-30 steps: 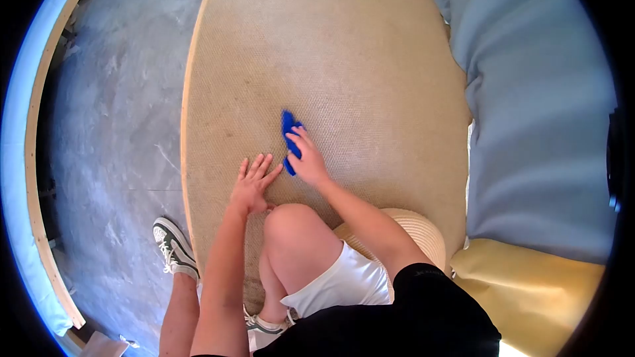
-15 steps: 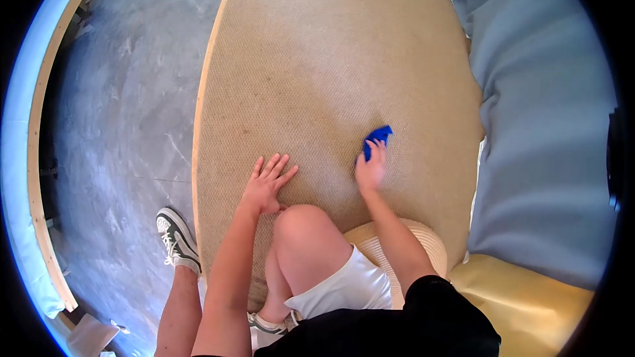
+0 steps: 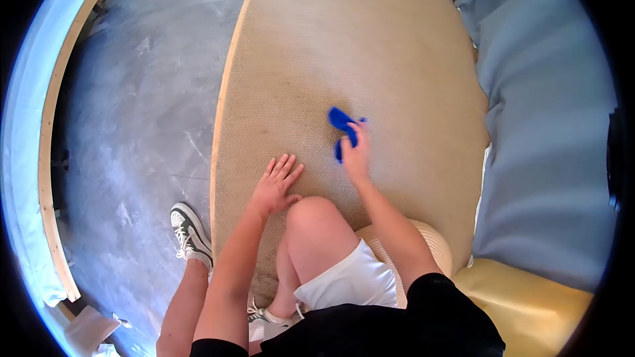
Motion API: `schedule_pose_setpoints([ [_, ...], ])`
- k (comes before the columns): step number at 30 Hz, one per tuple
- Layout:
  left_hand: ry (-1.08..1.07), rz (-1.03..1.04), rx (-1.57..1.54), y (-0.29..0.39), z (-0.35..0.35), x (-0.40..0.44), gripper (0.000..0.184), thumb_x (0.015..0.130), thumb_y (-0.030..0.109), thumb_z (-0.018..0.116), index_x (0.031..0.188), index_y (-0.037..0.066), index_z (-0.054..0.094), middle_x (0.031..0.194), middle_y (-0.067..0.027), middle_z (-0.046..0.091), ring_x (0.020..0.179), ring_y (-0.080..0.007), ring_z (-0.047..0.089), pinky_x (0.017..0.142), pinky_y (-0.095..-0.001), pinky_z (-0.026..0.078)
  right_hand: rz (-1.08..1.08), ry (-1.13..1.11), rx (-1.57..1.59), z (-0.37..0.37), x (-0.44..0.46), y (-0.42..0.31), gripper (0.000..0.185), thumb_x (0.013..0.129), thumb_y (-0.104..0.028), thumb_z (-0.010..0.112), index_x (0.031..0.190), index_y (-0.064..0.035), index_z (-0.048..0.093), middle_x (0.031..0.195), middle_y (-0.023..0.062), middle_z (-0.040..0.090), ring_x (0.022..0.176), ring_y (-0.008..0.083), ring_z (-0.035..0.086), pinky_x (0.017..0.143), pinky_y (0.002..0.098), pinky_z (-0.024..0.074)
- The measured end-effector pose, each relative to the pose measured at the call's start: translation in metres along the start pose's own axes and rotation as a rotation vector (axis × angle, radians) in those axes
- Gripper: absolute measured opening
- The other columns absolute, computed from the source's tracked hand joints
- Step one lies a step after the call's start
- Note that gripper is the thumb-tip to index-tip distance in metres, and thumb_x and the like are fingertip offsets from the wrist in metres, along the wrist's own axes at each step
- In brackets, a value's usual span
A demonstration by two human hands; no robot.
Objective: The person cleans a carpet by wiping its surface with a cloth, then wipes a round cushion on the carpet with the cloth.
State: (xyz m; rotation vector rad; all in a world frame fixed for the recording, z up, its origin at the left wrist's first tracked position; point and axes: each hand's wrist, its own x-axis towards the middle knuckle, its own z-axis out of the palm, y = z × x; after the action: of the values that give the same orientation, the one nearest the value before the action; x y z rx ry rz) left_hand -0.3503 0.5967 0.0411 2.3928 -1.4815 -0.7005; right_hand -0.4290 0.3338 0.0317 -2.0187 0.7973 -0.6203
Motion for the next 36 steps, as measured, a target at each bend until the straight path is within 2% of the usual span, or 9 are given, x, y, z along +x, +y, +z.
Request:
schedule_pose_setpoints([
  [6, 0.200, -0.102, 0.185, -0.028, 0.027, -0.018, 0.070, 0.103, 0.050, 0.046, 0.161, 0.012, 0.032, 0.169, -0.0105, 0.027, 0.158, -0.0288, 0.018, 0.130, -0.0476, 0.010, 0.113, -0.034, -0.476, -0.009, -0.019, 0.067, 0.063, 0.088, -0.013, 0.062, 0.149, -0.0055, 0.048, 0.163, 0.0231, 0.034, 0.154, 0.0418, 0.024, 0.126, 0.0485, 0.0247],
  [12, 0.273, -0.086, 0.169, -0.024, 0.022, -0.019, 0.067, 0.103, 0.046, 0.046, 0.159, 0.010, 0.037, 0.166, -0.0119, 0.033, 0.156, -0.0288, 0.023, 0.129, -0.0474, 0.011, -0.125, -0.415, -0.164, 0.095, -0.039, -0.020, 0.060, 0.085, -0.008, 0.064, 0.144, -0.0027, 0.054, 0.158, 0.0259, 0.041, 0.152, 0.0434, 0.028, 0.126, 0.0463, 0.0228],
  [16, 0.276, -0.081, 0.191, -0.033, 0.035, -0.026, 0.063, 0.100, 0.041, 0.053, 0.150, 0.003, 0.048, 0.158, -0.0148, 0.044, 0.153, -0.0305, 0.030, 0.128, -0.0485, 0.017, -0.066, -0.519, 0.047, 0.115, -0.034, -0.072, 0.052, 0.086, -0.008, 0.065, 0.137, -0.0031, 0.060, 0.153, 0.0220, 0.049, 0.150, 0.0393, 0.036, 0.124, 0.0440, 0.0296],
  [20, 0.341, -0.103, 0.118, -0.034, 0.029, -0.054, 0.063, 0.100, 0.039, 0.052, 0.153, 0.007, 0.044, 0.161, -0.0145, 0.040, 0.153, -0.0306, 0.030, 0.128, -0.0466, 0.018, -0.027, -0.190, 0.104, 0.085, -0.005, -0.072, 0.048, 0.088, -0.007, 0.063, 0.135, -0.0020, 0.060, 0.150, 0.0228, 0.052, 0.147, 0.0383, 0.041, 0.122, 0.0440, 0.0312],
  [25, 0.321, -0.151, 0.131, -0.037, 0.030, -0.064, 0.065, 0.101, 0.041, 0.051, 0.157, 0.011, 0.040, 0.164, -0.0131, 0.036, 0.154, -0.0292, 0.028, 0.129, -0.0460, 0.016, 0.075, 0.145, -0.262, 0.047, 0.015, -0.006, 0.059, 0.087, -0.012, 0.065, 0.145, -0.0020, 0.053, 0.157, 0.0267, 0.041, 0.151, 0.0455, 0.029, 0.125, 0.0503, 0.0224],
  [27, 0.314, -0.163, 0.128, -0.033, 0.030, -0.066, 0.065, 0.101, 0.041, 0.051, 0.158, 0.012, 0.039, 0.164, -0.0127, 0.035, 0.155, -0.0289, 0.027, 0.129, -0.0458, 0.015, 0.173, -0.025, -0.539, 0.061, 0.009, 0.035, 0.063, 0.087, -0.013, 0.066, 0.147, -0.0020, 0.051, 0.158, 0.0267, 0.040, 0.152, 0.0463, 0.026, 0.125, 0.0520, 0.0215],
  [28, 0.311, -0.162, 0.133, -0.033, 0.028, -0.066, 0.066, 0.100, 0.041, 0.051, 0.157, 0.011, 0.039, 0.164, -0.0128, 0.035, 0.155, -0.0289, 0.027, 0.129, -0.0458, 0.015, 0.044, -0.046, -0.549, 0.074, 0.005, 0.038, 0.066, 0.084, -0.015, 0.067, 0.147, -0.0015, 0.051, 0.158, 0.0269, 0.041, 0.151, 0.0471, 0.027, 0.125, 0.0532, 0.0217],
  [32, 0.324, -0.158, 0.149, -0.036, 0.029, -0.064, 0.066, 0.099, 0.040, 0.052, 0.157, 0.011, 0.039, 0.163, -0.0133, 0.037, 0.154, -0.0290, 0.028, 0.129, -0.0459, 0.015, -0.249, -0.421, -0.288, 0.141, -0.018, -0.030, 0.065, 0.080, -0.011, 0.068, 0.143, -0.0012, 0.056, 0.155, 0.0245, 0.046, 0.149, 0.0456, 0.033, 0.125, 0.0511, 0.0240],
  [36, 0.309, -0.185, 0.102, -0.033, 0.029, -0.062, 0.064, 0.099, 0.039, 0.053, 0.155, 0.011, 0.043, 0.161, -0.0139, 0.040, 0.153, -0.0296, 0.030, 0.129, -0.0460, 0.016, -0.215, -0.674, 0.012, 0.182, -0.038, -0.095, 0.060, 0.082, -0.008, 0.066, 0.141, -0.0025, 0.058, 0.155, 0.0217, 0.048, 0.150, 0.0413, 0.034, 0.124, 0.0465, 0.0277],
])
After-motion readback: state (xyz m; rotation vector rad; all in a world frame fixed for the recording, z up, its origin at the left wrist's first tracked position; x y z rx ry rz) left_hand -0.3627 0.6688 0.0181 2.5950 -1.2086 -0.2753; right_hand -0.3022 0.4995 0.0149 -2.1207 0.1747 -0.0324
